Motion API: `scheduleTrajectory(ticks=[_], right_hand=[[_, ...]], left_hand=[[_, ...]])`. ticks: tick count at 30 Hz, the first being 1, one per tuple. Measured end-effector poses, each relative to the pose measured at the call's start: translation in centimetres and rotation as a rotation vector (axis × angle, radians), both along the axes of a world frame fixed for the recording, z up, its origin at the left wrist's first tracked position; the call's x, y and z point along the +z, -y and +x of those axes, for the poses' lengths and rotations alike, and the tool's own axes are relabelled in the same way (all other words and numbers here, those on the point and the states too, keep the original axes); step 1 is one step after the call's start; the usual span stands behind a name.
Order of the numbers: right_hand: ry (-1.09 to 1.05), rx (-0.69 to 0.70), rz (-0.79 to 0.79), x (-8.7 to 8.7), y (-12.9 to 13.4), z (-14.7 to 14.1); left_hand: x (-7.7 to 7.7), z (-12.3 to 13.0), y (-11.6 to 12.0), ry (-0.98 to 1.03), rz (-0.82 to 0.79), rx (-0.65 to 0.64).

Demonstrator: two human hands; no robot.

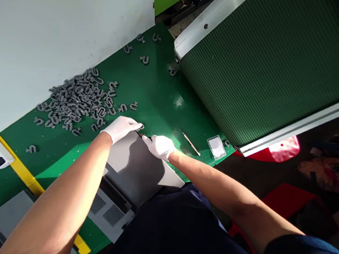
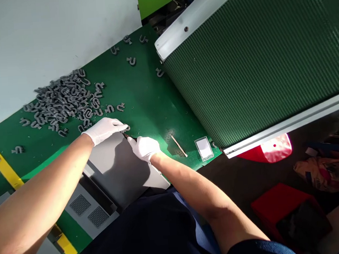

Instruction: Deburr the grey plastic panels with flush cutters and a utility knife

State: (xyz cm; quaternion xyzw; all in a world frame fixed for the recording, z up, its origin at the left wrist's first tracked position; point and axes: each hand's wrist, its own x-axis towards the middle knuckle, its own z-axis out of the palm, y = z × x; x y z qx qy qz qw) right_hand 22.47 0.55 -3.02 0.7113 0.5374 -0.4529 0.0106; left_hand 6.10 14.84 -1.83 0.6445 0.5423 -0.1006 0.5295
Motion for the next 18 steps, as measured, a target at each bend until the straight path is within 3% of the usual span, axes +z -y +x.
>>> scheduleTrajectory(ticks=[2, 4, 6, 7, 8, 11, 12, 13, 15, 18], right_hand=[[0.01, -0.019, -0.003, 0.5, 0.5, 0.9], [0.019, -0.04, 0.011, 0.9, 1.3, 2.1], [0.048, -0.068, 0.034, 1.2, 2.3, 3.3], [0.078, -0.087, 0.045, 1.3, 2.7, 3.8], [0.121, -0.107, 0.055, 1.3, 3.2, 4.2], [0.279, -0.139, 0.105, 1.0, 4.1, 4.6], [0.324, -0.128, 0.135, 1.0, 4.2, 4.6], [0.355, -0.111, 0.174, 1.0, 4.3, 4.5], [0.383, -0.083, 0.264, 1.2, 4.4, 4.6], [0.425, -0.123, 0.305, 1.6, 5.2, 5.6]], left_hand=[[0.9, -1.2, -0.8, 0.074, 0.109, 0.265], [1.8, -2.9, -1.9, 0.132, 0.267, 0.667], [2.5, -4.6, -2.7, 0.024, 0.412, 0.962], [2.6, -5.1, -2.6, -0.073, 0.446, 0.968], [2.6, -5.2, -2.2, -0.17, 0.441, 0.869], [2.2, -3.5, 1.0, -0.289, 0.259, 0.318], [2.1, -2.5, 2.3, -0.312, 0.218, 0.228], [2.2, -1.6, 3.4, -0.336, 0.211, 0.212], [2.9, -0.7, 4.9, -0.383, 0.237, 0.319], [6.4, -3.3, 5.4, -0.323, 0.336, 0.57]])
